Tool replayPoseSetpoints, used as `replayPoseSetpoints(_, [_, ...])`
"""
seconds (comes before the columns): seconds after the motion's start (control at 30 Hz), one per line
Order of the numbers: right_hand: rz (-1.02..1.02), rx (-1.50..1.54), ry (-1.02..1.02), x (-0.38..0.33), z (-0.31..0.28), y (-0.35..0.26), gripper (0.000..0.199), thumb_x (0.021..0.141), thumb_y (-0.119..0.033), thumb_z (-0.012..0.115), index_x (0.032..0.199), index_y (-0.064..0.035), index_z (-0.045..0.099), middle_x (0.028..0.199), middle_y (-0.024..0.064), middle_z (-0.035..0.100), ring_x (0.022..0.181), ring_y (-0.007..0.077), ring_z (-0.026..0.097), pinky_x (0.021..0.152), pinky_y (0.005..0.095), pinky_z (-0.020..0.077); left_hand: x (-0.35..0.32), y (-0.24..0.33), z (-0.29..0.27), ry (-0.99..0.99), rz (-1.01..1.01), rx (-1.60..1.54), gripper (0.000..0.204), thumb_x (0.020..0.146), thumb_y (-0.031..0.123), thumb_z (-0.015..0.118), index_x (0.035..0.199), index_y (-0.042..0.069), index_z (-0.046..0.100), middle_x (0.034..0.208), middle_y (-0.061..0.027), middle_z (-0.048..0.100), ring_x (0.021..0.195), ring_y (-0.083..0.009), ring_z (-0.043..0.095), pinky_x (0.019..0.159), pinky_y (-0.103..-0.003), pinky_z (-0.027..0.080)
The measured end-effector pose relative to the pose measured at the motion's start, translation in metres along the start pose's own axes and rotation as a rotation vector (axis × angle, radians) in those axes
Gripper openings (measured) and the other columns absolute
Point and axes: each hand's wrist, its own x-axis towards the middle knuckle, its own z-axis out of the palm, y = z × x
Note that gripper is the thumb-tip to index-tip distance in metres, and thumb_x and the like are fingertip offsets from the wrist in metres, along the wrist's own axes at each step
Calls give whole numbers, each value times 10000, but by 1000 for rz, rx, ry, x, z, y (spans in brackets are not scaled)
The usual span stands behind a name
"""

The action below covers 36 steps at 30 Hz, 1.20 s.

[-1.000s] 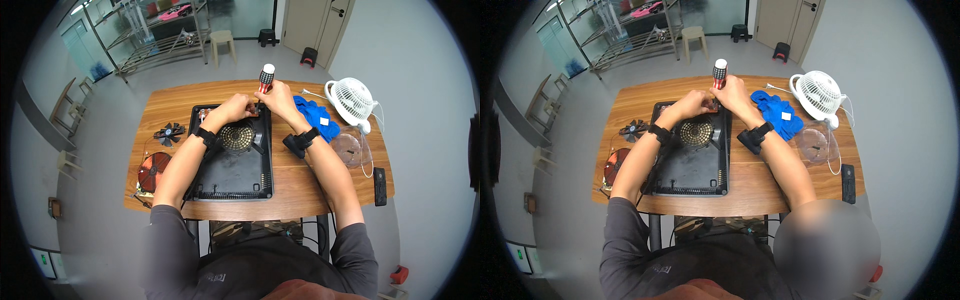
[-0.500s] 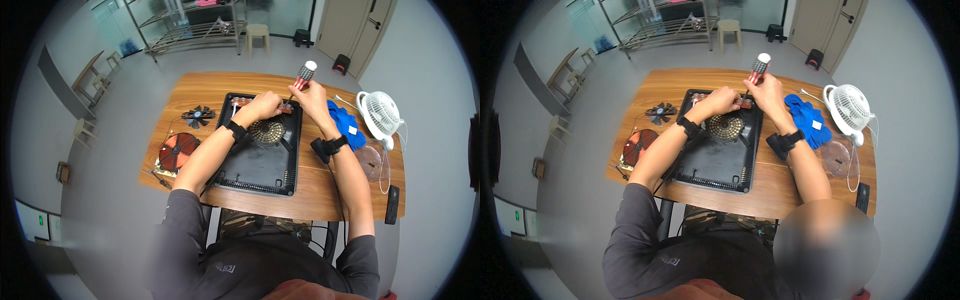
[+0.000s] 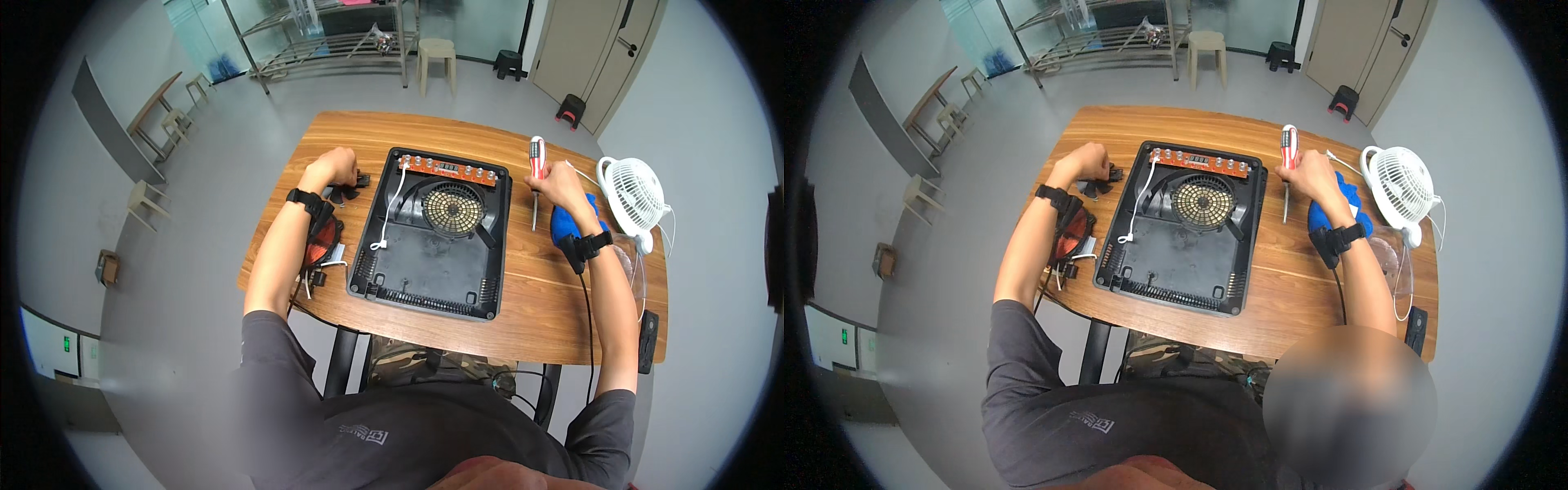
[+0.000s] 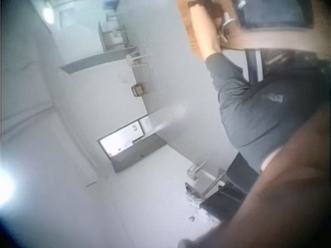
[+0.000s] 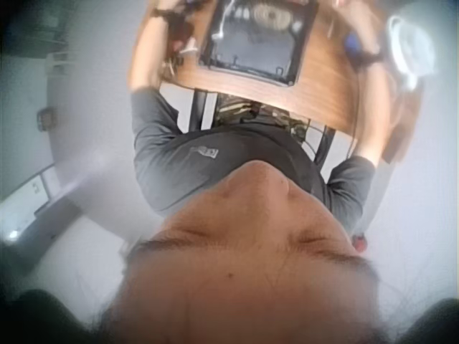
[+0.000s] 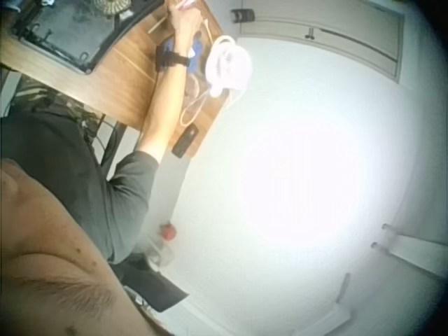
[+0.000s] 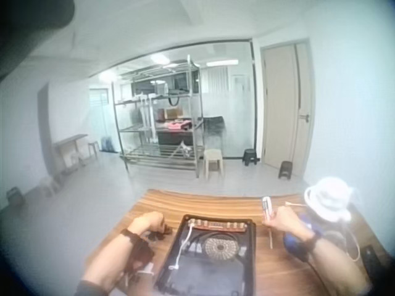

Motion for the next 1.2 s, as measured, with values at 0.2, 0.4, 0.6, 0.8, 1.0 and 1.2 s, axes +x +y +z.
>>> replayPoseSetpoints(0.2, [115, -119, -127, -5, 28, 19, 539, 728, -424, 856, 888, 75, 729, 914, 283, 723, 885, 403, 723, 771, 452, 569, -3, -4, 32, -96, 63, 168, 231, 692, 190, 880, 860, 60, 789, 825, -100, 764, 774, -262, 732, 684, -386, 571])
replayPoseSetpoints(0.4, [155, -179, -178, -8, 45, 23, 549, 722, -430, 850, 932, 65, 737, 944, 279, 727, 913, 392, 724, 805, 446, 568, -6, 5, 37, -68, 59, 242, 328, 709, 235, 900, 947, 41, 786, 903, -117, 773, 878, -278, 746, 758, -377, 584])
replayPoseSetpoints(0.6, [181, -181, -191, -8, 54, 27, 561, 722, -426, 859, 936, 77, 733, 972, 277, 728, 920, 389, 723, 797, 448, 567, -9, 10, 32, -157, -4, 188, 256, 675, 214, 897, 841, 55, 785, 810, -104, 761, 762, -235, 740, 683, -358, 577])
replayPoseSetpoints(0.8, [131, -166, -116, -13, 65, 37, 586, 725, -439, 874, 829, 111, 699, 840, 302, 702, 794, 402, 716, 700, 445, 556, -7, 19, 27, -217, -60, 149, 304, 698, 170, 916, 906, 0, 772, 857, -113, 776, 782, -232, 759, 694, -352, 597])
replayPoseSetpoints(1.0, [95, -177, -83, -14, 70, 36, 592, 705, -437, 878, 827, 114, 703, 842, 307, 702, 809, 411, 721, 714, 455, 569, 3, 8, 31, -227, -57, 113, 294, 686, 170, 919, 863, -7, 767, 827, -121, 768, 761, -234, 749, 680, -358, 592])
replayPoseSetpoints(1.2, [69, -211, -73, -13, 73, 38, 579, 704, -446, 876, 821, 96, 709, 871, 301, 711, 836, 415, 720, 744, 467, 574, -1, 7, 32, -179, -2, 166, 220, 685, 164, 892, 774, 8, 765, 725, -91, 746, 661, -197, 719, 608, -326, 558])
